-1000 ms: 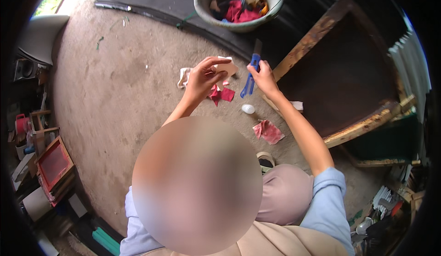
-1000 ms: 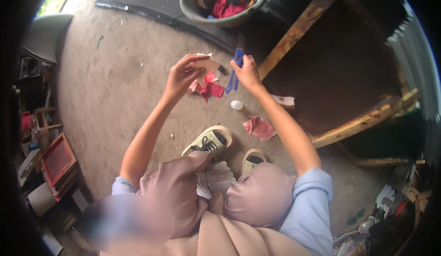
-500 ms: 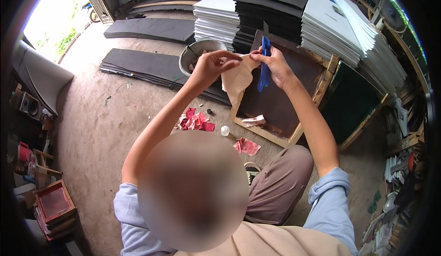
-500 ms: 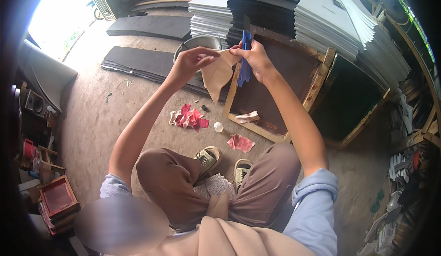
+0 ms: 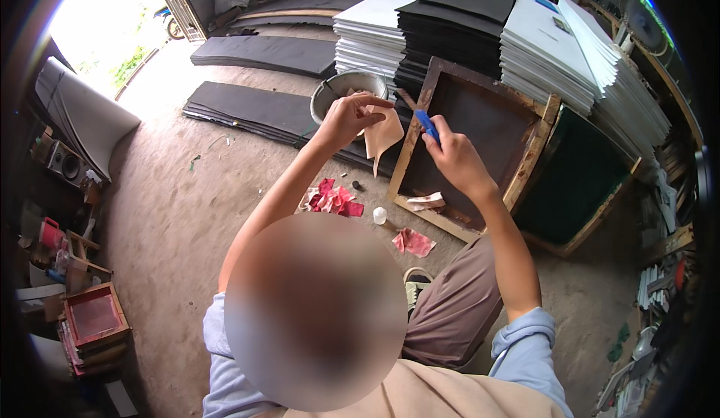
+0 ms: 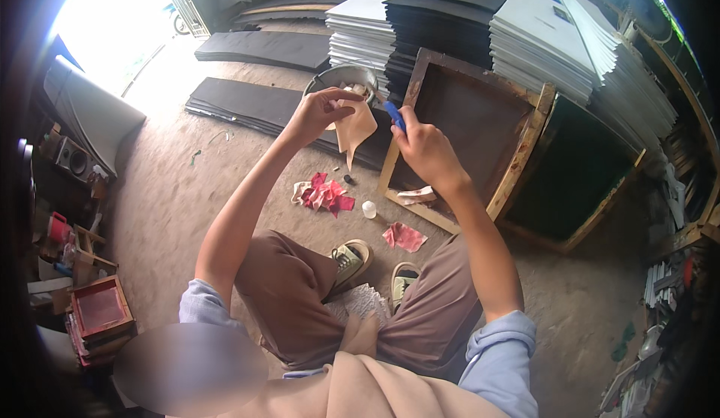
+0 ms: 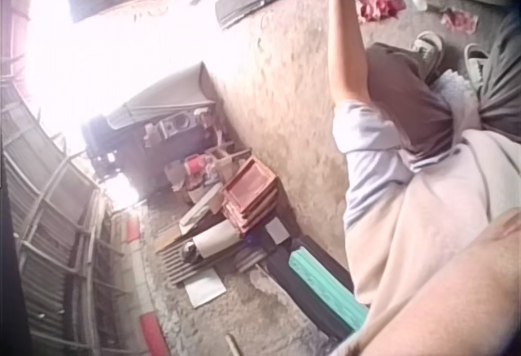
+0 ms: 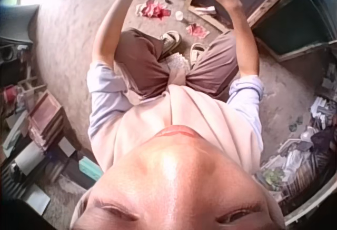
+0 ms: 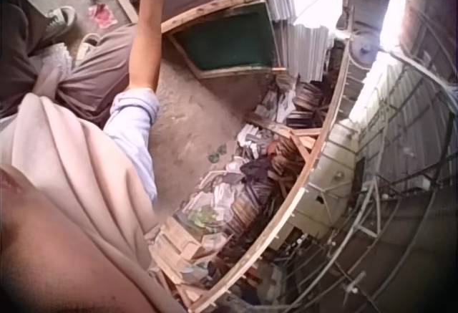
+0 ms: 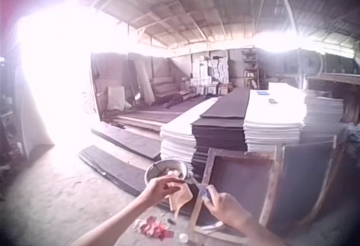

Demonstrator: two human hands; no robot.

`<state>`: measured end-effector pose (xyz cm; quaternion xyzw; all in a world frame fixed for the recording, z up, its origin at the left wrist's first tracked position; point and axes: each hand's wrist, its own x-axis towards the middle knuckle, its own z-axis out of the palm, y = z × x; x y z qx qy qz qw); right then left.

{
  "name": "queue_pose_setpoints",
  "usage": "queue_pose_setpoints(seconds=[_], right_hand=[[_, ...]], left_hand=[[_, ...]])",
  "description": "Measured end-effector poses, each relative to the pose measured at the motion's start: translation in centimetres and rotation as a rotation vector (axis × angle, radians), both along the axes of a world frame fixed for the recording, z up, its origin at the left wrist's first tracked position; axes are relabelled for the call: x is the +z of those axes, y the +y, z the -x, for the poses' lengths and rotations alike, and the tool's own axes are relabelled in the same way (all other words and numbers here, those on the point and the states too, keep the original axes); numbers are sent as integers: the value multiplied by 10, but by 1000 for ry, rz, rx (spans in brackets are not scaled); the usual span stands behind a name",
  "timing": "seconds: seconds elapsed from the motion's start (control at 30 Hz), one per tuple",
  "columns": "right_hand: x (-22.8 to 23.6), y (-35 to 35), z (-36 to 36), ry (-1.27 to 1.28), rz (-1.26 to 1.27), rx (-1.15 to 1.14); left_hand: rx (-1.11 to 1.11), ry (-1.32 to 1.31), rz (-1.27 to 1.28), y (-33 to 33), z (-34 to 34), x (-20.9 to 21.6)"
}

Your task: The person sits on the floor and uses a utility knife to scrape a wooden frame, then wipes the surface with a cloth. They repeat the scraping and wiping process multiple times on the same frame.

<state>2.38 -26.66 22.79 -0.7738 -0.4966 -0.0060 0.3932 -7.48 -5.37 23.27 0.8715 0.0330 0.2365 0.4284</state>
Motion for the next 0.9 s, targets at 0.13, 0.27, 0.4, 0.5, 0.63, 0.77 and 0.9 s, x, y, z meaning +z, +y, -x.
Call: queue_pose_setpoints(seconds=[0.13, 0.27, 0.4, 0.5, 0.63, 0.77, 0.9], right_hand=[[-5, 2, 14, -264, 95, -33], [-20, 6, 12, -493, 90, -55], [-26, 19, 19, -583, 124, -67], [-33, 26, 20, -595, 206, -79], [-45, 32, 18, -606, 239, -105], [-56, 36, 20, -610, 320, -107], [-76, 47, 21, -526, 394, -98]], left_hand=[[-7, -29, -118, 7, 7, -2], [11, 83, -144, 8, 11, 2], [-25, 120, -140, 11, 8, -9], [-52, 139, -95, 7, 5, -15], [-55, 224, -31, 4, 2, -19], [-39, 269, -26, 4, 1, -27], [-83, 255, -25, 6, -5, -52]])
